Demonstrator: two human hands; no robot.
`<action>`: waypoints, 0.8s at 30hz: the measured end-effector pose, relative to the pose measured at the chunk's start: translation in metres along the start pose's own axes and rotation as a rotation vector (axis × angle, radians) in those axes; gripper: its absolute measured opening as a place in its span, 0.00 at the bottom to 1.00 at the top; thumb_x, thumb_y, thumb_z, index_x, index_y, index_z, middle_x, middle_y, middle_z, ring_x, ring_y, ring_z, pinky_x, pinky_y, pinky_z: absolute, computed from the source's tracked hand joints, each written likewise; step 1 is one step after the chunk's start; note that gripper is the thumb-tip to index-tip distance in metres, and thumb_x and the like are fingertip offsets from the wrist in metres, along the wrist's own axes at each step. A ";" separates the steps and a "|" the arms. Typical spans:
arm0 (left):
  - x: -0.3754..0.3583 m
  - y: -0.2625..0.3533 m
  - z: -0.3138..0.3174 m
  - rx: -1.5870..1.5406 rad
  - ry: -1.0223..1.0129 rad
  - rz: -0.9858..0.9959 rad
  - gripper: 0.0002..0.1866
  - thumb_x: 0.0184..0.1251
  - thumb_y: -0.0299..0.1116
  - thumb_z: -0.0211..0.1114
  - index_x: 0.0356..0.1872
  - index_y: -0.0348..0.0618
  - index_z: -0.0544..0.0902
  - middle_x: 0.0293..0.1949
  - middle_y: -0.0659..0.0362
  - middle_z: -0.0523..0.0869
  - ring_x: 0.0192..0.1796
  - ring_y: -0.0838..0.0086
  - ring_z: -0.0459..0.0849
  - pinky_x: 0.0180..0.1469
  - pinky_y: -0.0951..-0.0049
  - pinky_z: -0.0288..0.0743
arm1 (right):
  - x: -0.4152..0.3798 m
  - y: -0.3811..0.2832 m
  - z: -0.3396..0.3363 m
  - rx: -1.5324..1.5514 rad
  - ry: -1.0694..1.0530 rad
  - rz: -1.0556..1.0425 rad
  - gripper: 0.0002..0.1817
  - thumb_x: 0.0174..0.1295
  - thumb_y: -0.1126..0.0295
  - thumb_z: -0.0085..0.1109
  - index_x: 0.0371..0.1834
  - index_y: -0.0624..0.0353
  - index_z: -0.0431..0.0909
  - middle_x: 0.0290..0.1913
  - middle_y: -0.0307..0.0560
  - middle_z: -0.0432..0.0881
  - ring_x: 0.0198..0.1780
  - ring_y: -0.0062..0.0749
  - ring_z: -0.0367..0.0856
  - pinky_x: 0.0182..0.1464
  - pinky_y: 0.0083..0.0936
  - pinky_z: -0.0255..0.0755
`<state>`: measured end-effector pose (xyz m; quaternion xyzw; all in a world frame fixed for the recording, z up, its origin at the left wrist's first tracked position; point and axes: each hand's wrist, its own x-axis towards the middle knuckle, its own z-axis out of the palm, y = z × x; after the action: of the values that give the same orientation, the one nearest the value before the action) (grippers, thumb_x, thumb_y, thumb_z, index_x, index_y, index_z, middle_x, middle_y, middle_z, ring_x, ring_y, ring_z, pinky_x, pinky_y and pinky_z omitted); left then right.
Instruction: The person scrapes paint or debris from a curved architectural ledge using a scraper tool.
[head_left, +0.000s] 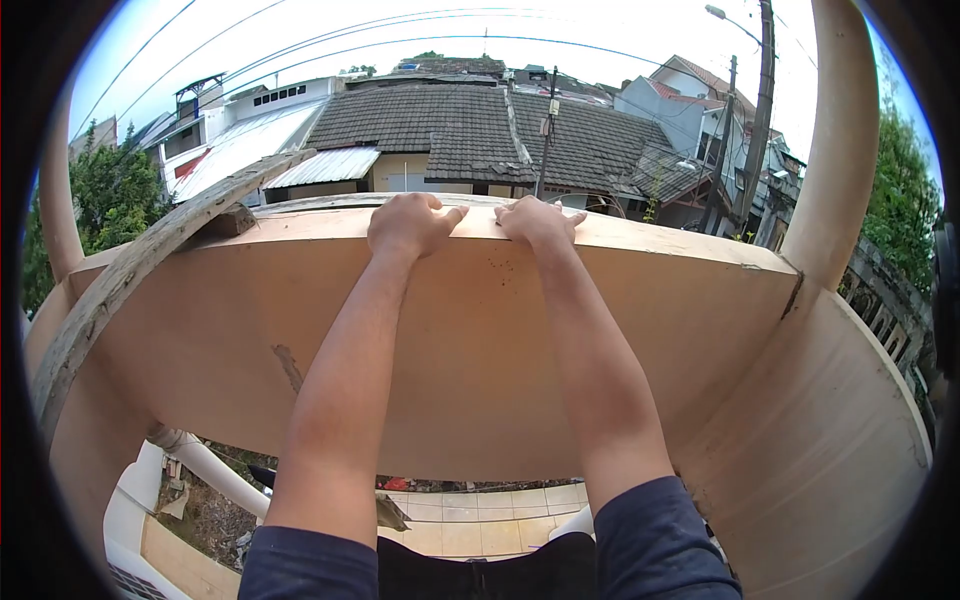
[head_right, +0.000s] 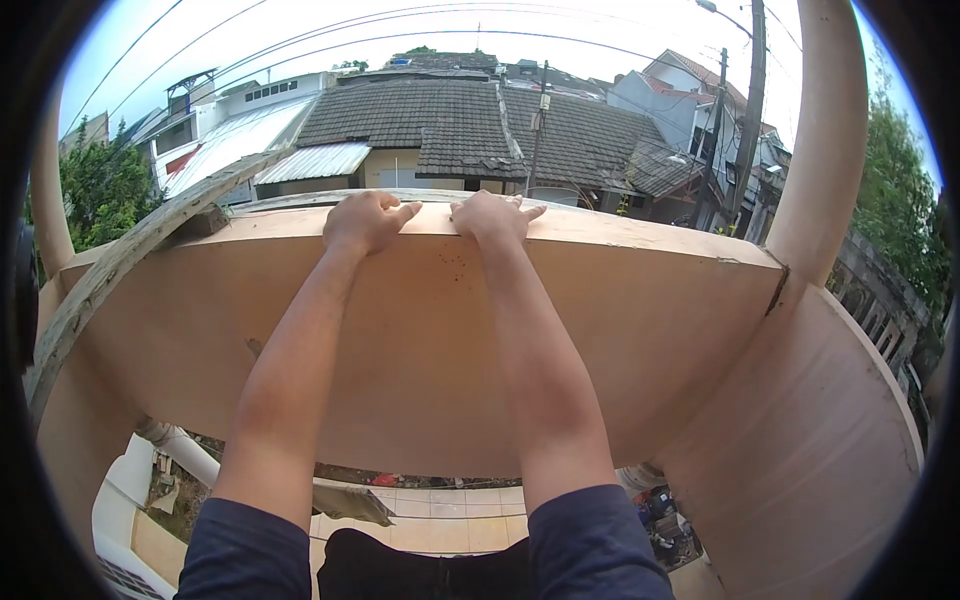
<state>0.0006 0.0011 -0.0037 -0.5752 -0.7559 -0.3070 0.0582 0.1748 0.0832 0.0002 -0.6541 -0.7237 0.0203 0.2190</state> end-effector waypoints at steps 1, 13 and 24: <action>0.000 0.000 0.000 0.000 -0.005 0.000 0.33 0.72 0.71 0.65 0.60 0.58 0.94 0.60 0.60 0.94 0.64 0.64 0.91 0.65 0.57 0.84 | 0.004 0.001 0.002 -0.011 -0.007 -0.021 0.33 0.78 0.33 0.56 0.73 0.41 0.86 0.77 0.42 0.83 0.81 0.45 0.75 0.90 0.55 0.45; 0.003 -0.003 0.005 0.006 0.011 0.019 0.35 0.71 0.73 0.64 0.62 0.57 0.93 0.61 0.59 0.94 0.65 0.65 0.90 0.66 0.59 0.85 | 0.005 0.004 0.001 0.014 -0.136 -0.167 0.31 0.79 0.34 0.52 0.75 0.35 0.85 0.81 0.41 0.79 0.91 0.49 0.54 0.86 0.77 0.28; 0.009 -0.005 0.004 0.052 -0.073 0.058 0.38 0.73 0.75 0.61 0.67 0.58 0.90 0.69 0.58 0.90 0.74 0.63 0.83 0.74 0.57 0.78 | 0.021 0.034 0.001 0.357 -0.416 -0.506 0.29 0.77 0.33 0.58 0.76 0.25 0.83 0.79 0.33 0.82 0.81 0.41 0.75 0.88 0.50 0.56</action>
<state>-0.0057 0.0103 -0.0046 -0.6059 -0.7484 -0.2643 0.0543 0.2055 0.1082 -0.0059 -0.3880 -0.8765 0.2241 0.1759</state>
